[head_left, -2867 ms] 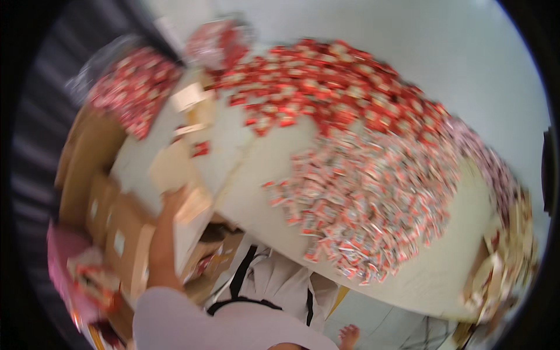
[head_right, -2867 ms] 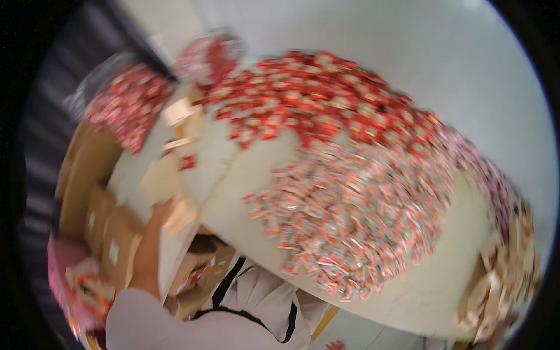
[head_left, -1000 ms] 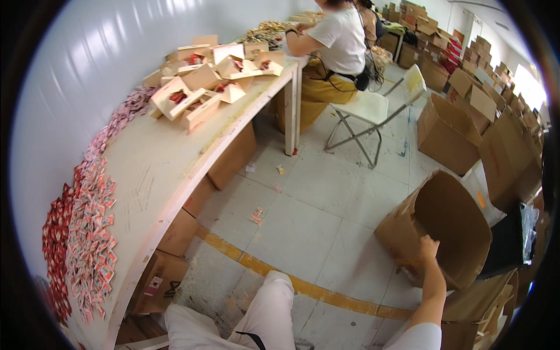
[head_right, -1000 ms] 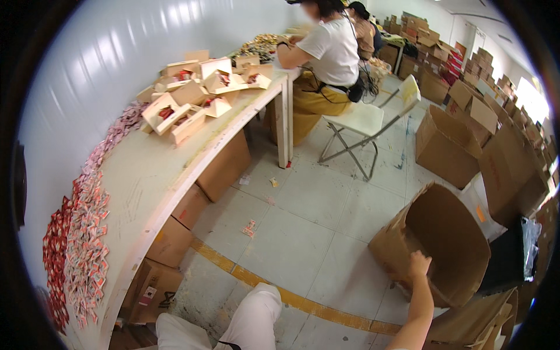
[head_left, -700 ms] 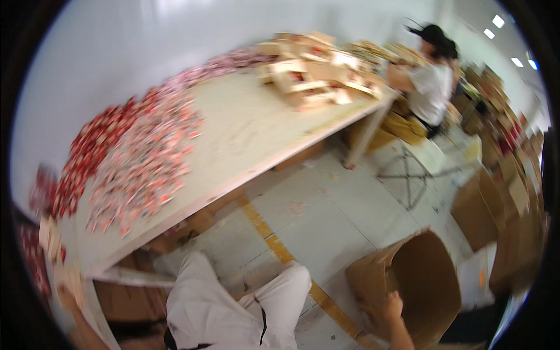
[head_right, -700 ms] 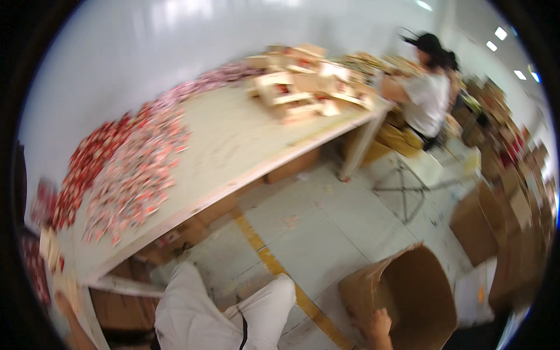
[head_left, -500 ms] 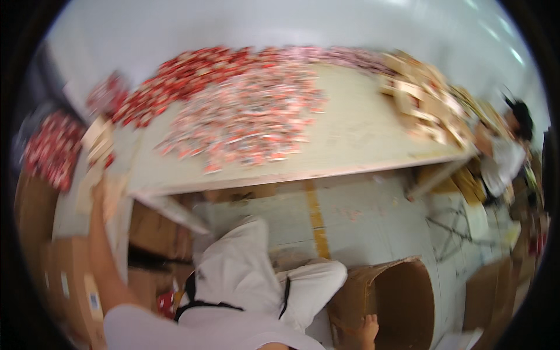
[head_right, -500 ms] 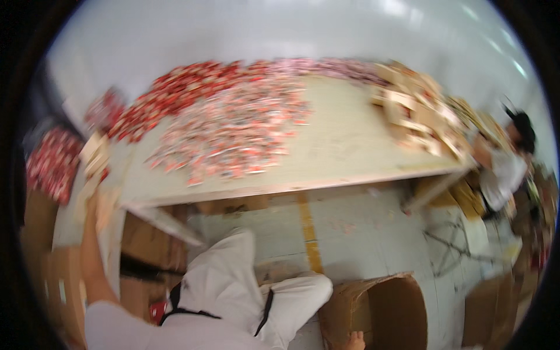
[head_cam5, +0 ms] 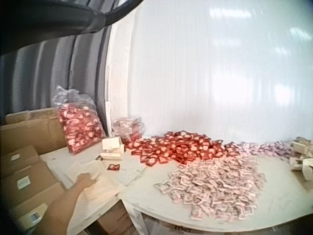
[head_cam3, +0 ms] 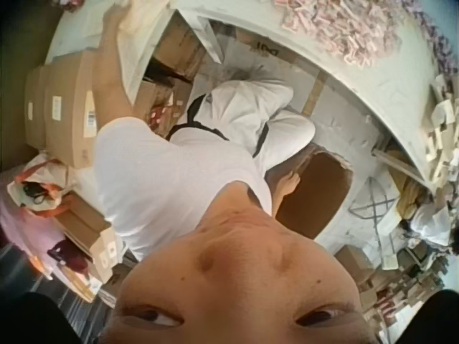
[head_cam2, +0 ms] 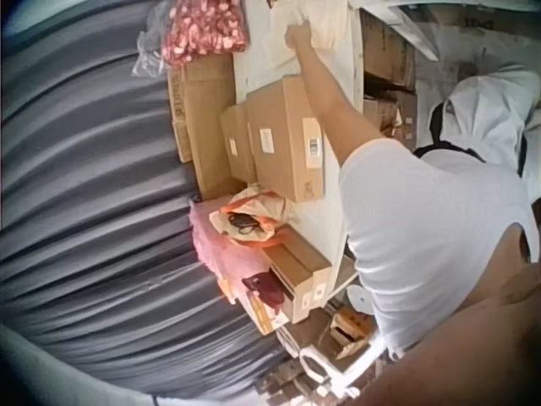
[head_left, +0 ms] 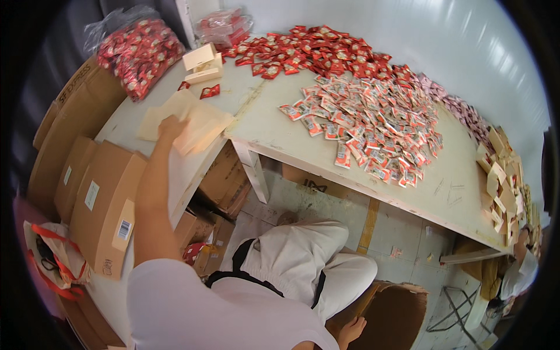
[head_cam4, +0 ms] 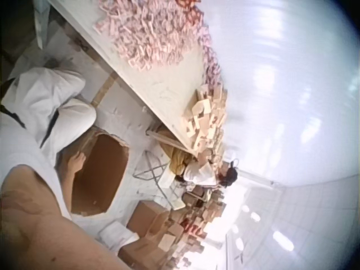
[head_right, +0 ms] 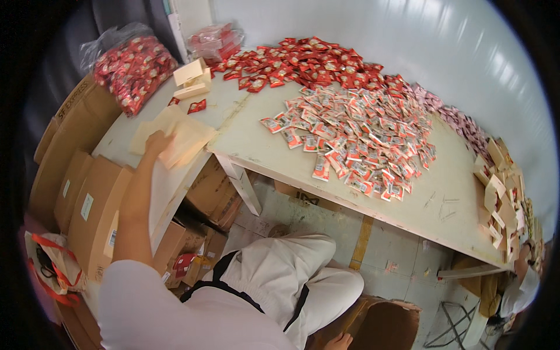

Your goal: The person assembles cardboard boxes by hand by picking up flat sheets, folding the sides, and tucking in the flaps to form the box shape.

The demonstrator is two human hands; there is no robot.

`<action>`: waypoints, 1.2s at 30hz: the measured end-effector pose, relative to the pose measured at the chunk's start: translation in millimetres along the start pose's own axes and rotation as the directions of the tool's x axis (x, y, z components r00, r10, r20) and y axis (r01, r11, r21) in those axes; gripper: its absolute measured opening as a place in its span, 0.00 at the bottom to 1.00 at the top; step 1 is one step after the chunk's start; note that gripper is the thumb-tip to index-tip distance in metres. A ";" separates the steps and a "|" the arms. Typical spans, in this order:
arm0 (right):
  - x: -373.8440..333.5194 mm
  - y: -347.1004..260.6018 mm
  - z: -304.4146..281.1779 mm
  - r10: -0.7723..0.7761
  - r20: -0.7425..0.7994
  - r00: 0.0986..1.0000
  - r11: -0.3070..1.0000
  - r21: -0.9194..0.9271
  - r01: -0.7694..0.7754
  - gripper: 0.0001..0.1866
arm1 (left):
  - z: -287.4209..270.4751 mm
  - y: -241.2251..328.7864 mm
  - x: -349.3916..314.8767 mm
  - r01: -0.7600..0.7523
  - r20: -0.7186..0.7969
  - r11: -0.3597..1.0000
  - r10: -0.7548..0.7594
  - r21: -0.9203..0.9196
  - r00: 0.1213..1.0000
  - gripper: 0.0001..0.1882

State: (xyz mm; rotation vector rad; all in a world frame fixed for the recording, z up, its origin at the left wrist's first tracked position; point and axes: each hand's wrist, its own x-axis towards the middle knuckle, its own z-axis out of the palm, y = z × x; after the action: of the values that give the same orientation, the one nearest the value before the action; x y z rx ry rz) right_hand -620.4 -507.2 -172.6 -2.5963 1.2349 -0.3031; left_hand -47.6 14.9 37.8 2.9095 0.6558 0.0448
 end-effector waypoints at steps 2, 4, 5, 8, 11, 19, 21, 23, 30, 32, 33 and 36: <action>1.0 -13.0 7.8 0.046 -0.055 0.997 0.999 0.021 -0.045 0.05 | 3.2 -33.9 37.6 -0.177 -0.136 0.961 0.209 0.212 0.969 0.20; 4.9 -7.8 6.4 0.032 -0.074 0.997 0.999 0.044 -0.029 0.04 | 14.1 -42.0 45.2 -0.369 -0.200 0.780 0.522 0.506 0.829 0.14; 10.0 -5.7 7.3 0.031 -0.090 0.995 0.997 0.076 -0.024 0.04 | 6.2 -56.1 51.8 -0.334 -0.282 0.811 0.504 0.480 0.817 0.14; 14.5 13.2 -10.5 0.088 -0.041 0.995 0.993 0.082 -0.084 0.07 | -16.9 4.0 -30.1 -0.545 -0.681 0.837 0.377 -0.039 0.627 0.20; 31.6 2.8 -30.8 -0.033 -0.238 0.971 0.980 0.184 0.078 0.12 | -72.4 97.1 -156.3 -0.765 -0.847 0.617 0.495 0.183 0.197 0.19; 76.0 -214.7 -153.9 -0.215 -0.368 0.905 0.238 0.879 0.414 0.48 | 31.8 236.3 -369.0 -0.774 -0.720 -0.589 0.639 -0.231 -0.272 0.17; 67.1 -237.8 -145.7 -0.192 -0.433 0.881 0.489 0.736 0.469 0.45 | 31.6 231.9 -410.2 -0.631 -0.677 -0.682 0.663 -0.371 -0.318 0.18; 44.0 -216.0 -103.0 -0.280 -0.337 0.899 0.429 0.793 0.431 0.39 | 26.6 221.9 -433.8 -0.485 -0.592 -0.663 0.741 -0.571 -0.316 0.19; -16.9 -201.3 -21.1 0.212 -0.221 0.952 0.276 0.948 0.159 0.21 | 40.4 201.7 -440.3 -0.496 -0.512 -0.671 0.741 -0.551 -0.434 0.17; -1.0 -223.5 -77.8 0.268 -0.270 0.925 0.261 0.944 0.200 0.17 | 44.7 193.4 -431.6 -0.475 -0.540 -0.694 0.720 -0.541 -0.437 0.17; 3.6 -224.9 -88.7 0.328 -0.247 0.912 0.230 0.957 0.177 0.16 | 42.4 193.3 -429.6 -0.445 -0.546 -0.710 0.704 -0.545 -0.454 0.17; 13.3 -194.6 -93.7 0.354 -0.267 0.896 0.370 0.920 0.128 0.17 | 24.7 199.1 -404.0 -0.396 -0.623 -0.677 0.732 -0.621 -0.275 0.15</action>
State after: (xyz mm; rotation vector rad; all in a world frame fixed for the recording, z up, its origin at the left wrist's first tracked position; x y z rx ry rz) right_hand -497.5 -411.6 -22.3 -1.4188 0.8926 -1.2103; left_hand -326.6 -339.4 47.7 1.1665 -1.6744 0.0060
